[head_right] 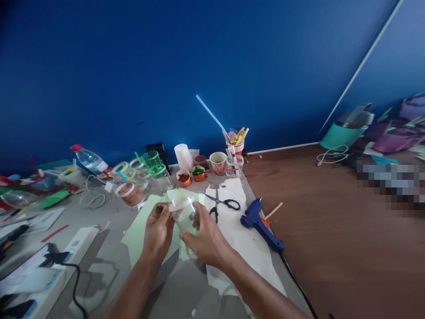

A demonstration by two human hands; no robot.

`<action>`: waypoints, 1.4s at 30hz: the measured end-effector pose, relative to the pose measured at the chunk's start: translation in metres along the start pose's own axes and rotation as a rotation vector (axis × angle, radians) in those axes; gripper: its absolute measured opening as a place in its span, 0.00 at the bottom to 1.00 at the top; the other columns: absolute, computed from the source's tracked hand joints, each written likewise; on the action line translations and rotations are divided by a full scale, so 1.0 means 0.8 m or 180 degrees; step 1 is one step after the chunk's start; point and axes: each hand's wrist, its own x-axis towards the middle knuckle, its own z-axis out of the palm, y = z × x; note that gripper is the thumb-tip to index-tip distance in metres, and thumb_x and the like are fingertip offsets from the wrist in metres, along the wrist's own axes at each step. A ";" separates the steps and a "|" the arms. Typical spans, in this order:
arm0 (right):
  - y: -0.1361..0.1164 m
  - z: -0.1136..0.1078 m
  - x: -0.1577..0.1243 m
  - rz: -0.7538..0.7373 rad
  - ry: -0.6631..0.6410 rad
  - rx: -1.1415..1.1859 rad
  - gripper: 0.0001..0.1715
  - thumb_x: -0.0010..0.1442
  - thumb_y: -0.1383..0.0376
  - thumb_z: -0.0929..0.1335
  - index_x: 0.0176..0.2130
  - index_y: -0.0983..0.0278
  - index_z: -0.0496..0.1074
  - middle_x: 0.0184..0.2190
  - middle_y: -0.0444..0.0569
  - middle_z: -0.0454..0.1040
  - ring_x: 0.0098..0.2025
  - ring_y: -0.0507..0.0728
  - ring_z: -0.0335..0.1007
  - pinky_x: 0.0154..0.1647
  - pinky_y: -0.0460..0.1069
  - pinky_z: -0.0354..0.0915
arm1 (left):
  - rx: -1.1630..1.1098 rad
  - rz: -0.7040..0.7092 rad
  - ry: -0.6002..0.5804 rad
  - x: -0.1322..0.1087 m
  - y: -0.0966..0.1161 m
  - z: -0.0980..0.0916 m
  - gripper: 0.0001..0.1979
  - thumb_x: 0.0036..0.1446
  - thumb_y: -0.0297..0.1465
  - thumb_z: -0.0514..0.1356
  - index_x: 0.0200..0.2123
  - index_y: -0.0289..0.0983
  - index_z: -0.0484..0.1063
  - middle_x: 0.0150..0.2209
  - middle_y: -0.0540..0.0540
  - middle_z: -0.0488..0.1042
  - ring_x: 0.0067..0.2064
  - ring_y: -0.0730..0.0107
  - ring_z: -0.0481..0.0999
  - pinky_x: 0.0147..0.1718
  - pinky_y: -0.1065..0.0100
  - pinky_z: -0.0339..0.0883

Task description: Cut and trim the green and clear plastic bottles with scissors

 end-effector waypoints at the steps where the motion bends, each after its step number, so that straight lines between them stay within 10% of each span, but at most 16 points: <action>1: 0.001 -0.001 0.000 -0.0026 -0.0097 0.0203 0.30 0.50 0.69 0.69 0.53 0.61 0.62 0.40 0.47 0.71 0.39 0.56 0.65 0.42 0.51 0.62 | -0.0095 -0.0066 -0.0022 0.001 0.002 0.000 0.16 0.43 0.36 0.70 0.26 0.36 0.67 0.27 0.52 0.74 0.31 0.72 0.76 0.38 0.65 0.72; 14: -0.002 -0.011 -0.010 0.0609 -0.0692 0.2520 0.27 0.43 0.53 0.75 0.43 0.61 0.74 0.30 0.48 0.72 0.30 0.55 0.66 0.34 0.50 0.63 | -0.0840 -0.0696 0.0002 0.008 0.008 -0.014 0.13 0.43 0.30 0.71 0.27 0.34 0.68 0.26 0.52 0.76 0.28 0.74 0.76 0.28 0.72 0.72; 23: 0.009 -0.015 -0.018 0.0980 -0.1986 0.3423 0.38 0.28 0.53 0.78 0.40 0.64 0.72 0.28 0.46 0.73 0.25 0.52 0.66 0.27 0.46 0.61 | -0.0433 -0.0728 -0.0019 0.010 0.003 -0.019 0.15 0.42 0.34 0.71 0.27 0.35 0.67 0.24 0.52 0.72 0.27 0.74 0.74 0.31 0.67 0.72; 32: 0.024 0.004 -0.015 0.0686 -0.3822 0.2071 0.31 0.28 0.61 0.79 0.34 0.70 0.71 0.26 0.43 0.71 0.26 0.50 0.65 0.29 0.43 0.64 | -0.0318 -0.0520 -0.0365 0.010 0.015 -0.023 0.15 0.46 0.35 0.69 0.25 0.35 0.66 0.27 0.54 0.70 0.29 0.75 0.73 0.35 0.63 0.74; 42: -0.018 -0.007 -0.003 0.0425 -0.3949 0.0172 0.27 0.37 0.54 0.75 0.33 0.65 0.66 0.26 0.40 0.64 0.27 0.50 0.60 0.26 0.44 0.60 | -0.0717 0.0253 0.0018 0.034 0.036 -0.046 0.14 0.41 0.32 0.72 0.24 0.37 0.69 0.26 0.54 0.73 0.28 0.76 0.73 0.42 0.61 0.72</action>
